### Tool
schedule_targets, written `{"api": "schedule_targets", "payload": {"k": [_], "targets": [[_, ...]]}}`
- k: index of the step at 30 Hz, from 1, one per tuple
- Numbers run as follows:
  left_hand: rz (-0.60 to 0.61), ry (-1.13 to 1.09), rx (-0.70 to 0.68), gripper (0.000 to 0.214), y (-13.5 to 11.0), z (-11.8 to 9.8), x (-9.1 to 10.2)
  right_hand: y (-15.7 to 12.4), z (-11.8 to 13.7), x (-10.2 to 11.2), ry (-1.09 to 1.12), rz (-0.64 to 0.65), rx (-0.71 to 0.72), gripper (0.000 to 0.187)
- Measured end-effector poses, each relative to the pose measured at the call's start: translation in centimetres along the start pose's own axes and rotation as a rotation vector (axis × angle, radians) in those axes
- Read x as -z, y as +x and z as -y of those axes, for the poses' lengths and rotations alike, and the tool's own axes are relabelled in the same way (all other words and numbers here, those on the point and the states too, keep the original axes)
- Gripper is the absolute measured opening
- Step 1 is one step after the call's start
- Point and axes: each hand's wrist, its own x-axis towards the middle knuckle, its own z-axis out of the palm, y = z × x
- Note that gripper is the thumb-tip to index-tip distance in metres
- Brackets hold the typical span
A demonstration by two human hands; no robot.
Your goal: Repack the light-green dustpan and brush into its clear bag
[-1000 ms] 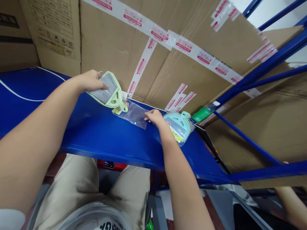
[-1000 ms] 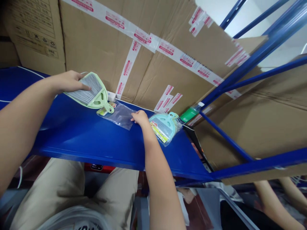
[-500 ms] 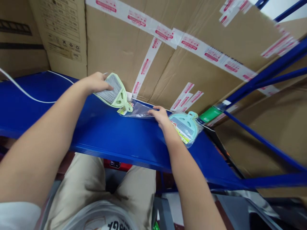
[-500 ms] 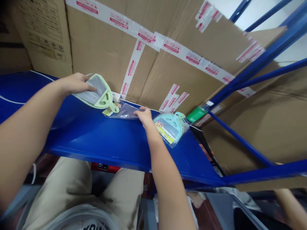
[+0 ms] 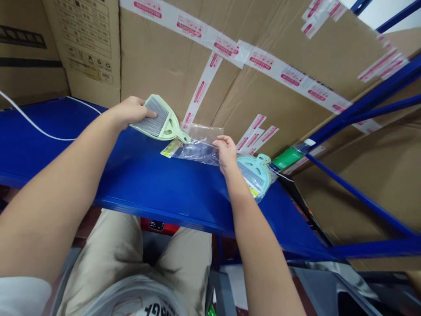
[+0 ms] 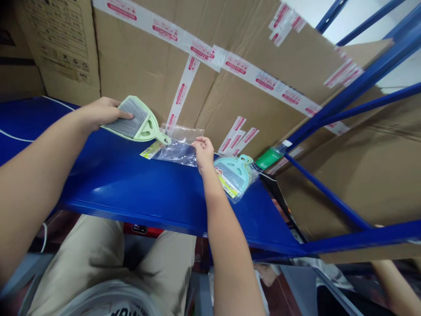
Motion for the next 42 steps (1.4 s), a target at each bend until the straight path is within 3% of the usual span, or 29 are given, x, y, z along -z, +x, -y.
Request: {"api": "schedule_targets", "payload": {"k": [4,8,16,24,30,42], "targets": [[0.027,-0.157,0.015,0.016,0.2,0.2,-0.3,0.1,0.2,0.3,0.063,0.024,-0.039,0.024],[0.114,-0.362,0.006,0.020,0.9,0.7,-1.2,0.1,0.1,0.3,0.101,0.018,-0.037,0.026],[0.141,-0.484,-0.005,0.012,0.6,0.7,-3.9,-0.5,-0.2,-1.0,0.034,-0.054,0.217,0.033],[0.160,-0.575,0.007,0.011,1.0,1.6,-5.0,-0.9,-0.5,-0.9,-0.182,-0.015,0.396,0.033],[0.187,-0.614,0.021,0.010,0.5,1.3,-5.3,-0.6,-0.5,-0.2,-0.247,-0.049,0.384,0.030],[0.212,-0.651,-0.013,0.012,0.2,1.4,-5.8,-1.0,0.0,-0.1,-0.282,0.037,0.357,0.025]]}}
